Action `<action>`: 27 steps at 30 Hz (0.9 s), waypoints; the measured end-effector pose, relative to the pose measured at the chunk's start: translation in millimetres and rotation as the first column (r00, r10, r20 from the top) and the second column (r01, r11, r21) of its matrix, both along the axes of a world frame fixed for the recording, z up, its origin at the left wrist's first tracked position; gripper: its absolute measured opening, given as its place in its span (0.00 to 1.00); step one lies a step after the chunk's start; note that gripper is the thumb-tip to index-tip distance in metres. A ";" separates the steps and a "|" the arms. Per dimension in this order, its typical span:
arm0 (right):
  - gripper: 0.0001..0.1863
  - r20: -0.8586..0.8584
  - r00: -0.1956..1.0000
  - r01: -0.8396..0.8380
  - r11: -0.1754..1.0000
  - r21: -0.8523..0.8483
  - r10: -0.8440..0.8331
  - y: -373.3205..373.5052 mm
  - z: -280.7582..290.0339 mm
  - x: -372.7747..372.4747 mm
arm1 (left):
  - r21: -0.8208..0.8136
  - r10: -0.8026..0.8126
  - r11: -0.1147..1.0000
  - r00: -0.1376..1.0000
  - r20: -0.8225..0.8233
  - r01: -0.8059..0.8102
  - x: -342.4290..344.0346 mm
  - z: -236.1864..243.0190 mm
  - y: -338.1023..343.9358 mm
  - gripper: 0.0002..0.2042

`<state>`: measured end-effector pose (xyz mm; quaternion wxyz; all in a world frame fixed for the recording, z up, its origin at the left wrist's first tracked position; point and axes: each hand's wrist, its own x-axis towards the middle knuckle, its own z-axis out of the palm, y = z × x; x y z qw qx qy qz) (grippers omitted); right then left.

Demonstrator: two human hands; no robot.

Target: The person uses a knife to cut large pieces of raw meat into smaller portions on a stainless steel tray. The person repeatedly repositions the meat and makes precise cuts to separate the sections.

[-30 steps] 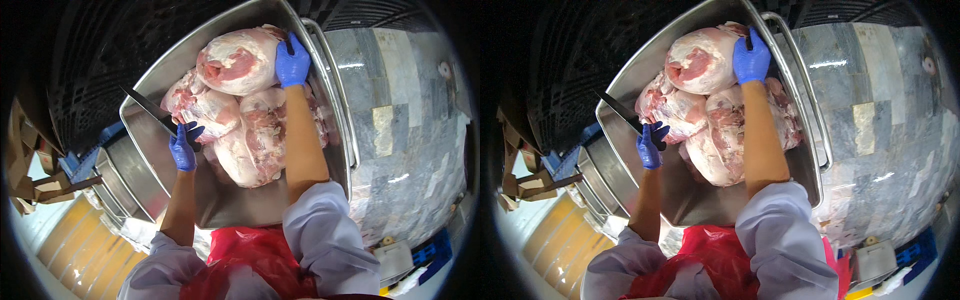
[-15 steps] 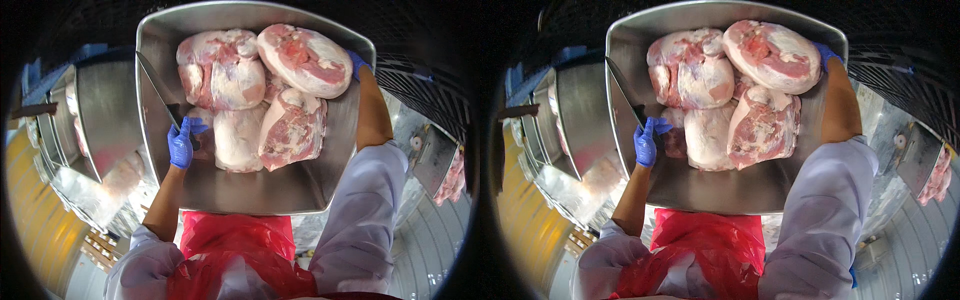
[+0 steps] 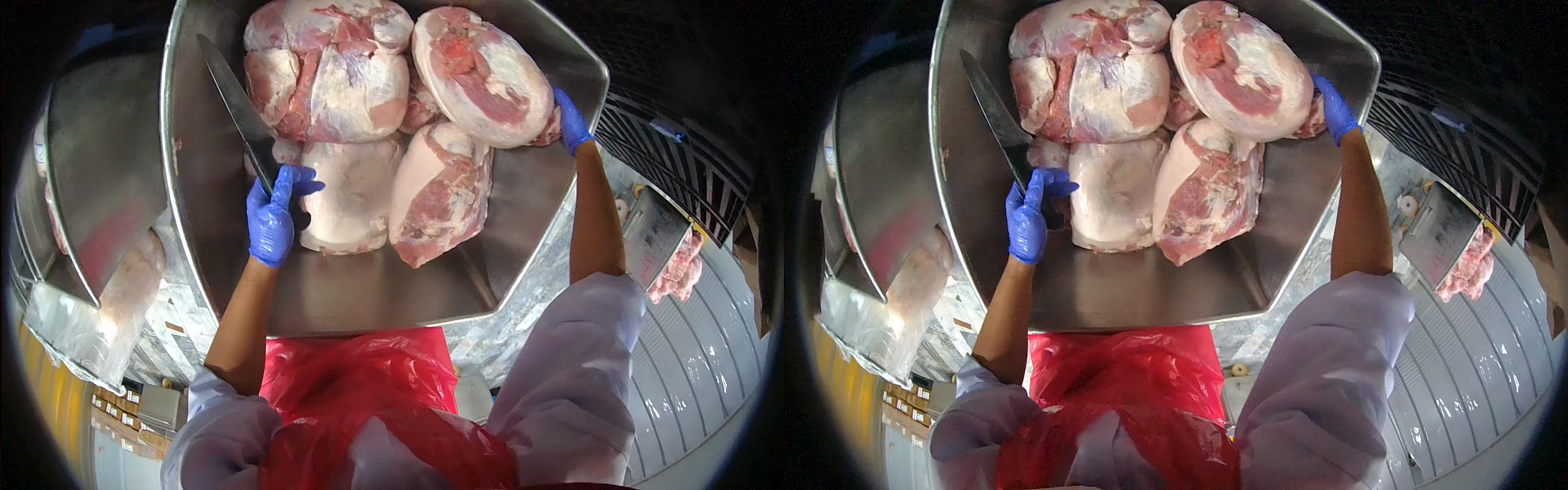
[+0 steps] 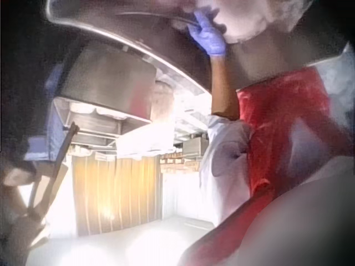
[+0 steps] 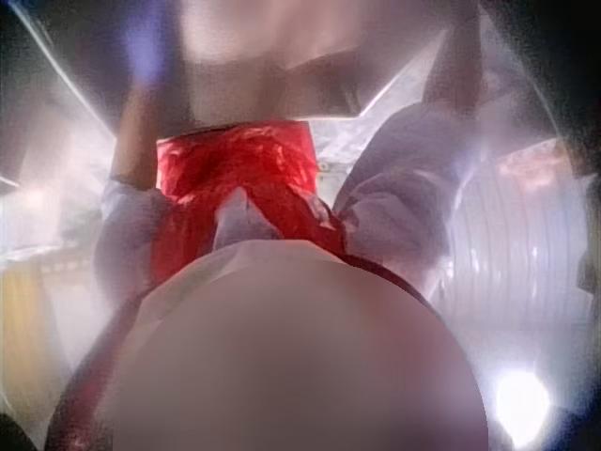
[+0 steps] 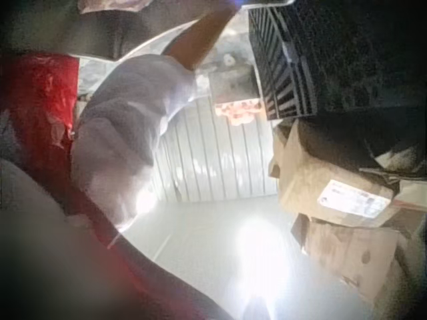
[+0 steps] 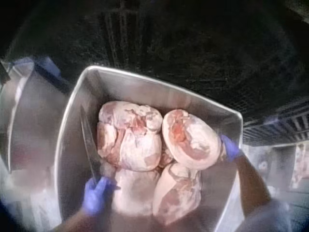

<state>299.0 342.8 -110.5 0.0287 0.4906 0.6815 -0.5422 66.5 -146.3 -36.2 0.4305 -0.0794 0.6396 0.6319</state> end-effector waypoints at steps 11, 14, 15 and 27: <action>0.14 0.235 0.840 -0.500 0.866 -0.016 0.489 -57.3 44.9 13.4 | -0.011 -0.046 0.999 0.998 -0.038 0.046 -15.4 -17.5 -5.9 0.12; 0.15 0.517 0.658 -0.733 0.623 0.274 0.547 -72.8 55.4 -4.4 | 0.012 -0.035 0.999 0.999 -0.028 0.035 -18.6 -17.1 -5.4 0.11; 0.17 0.612 0.624 -0.749 0.595 0.291 0.487 -85.5 59.1 -14.7 | 0.017 -0.033 0.999 0.999 -0.008 0.033 -18.4 -19.5 -4.0 0.11; 0.19 0.376 0.879 -0.457 0.741 0.492 0.292 -86.1 157.6 -151.4 | -0.028 -0.082 0.996 0.985 0.150 0.087 -21.3 -22.3 -35.6 0.09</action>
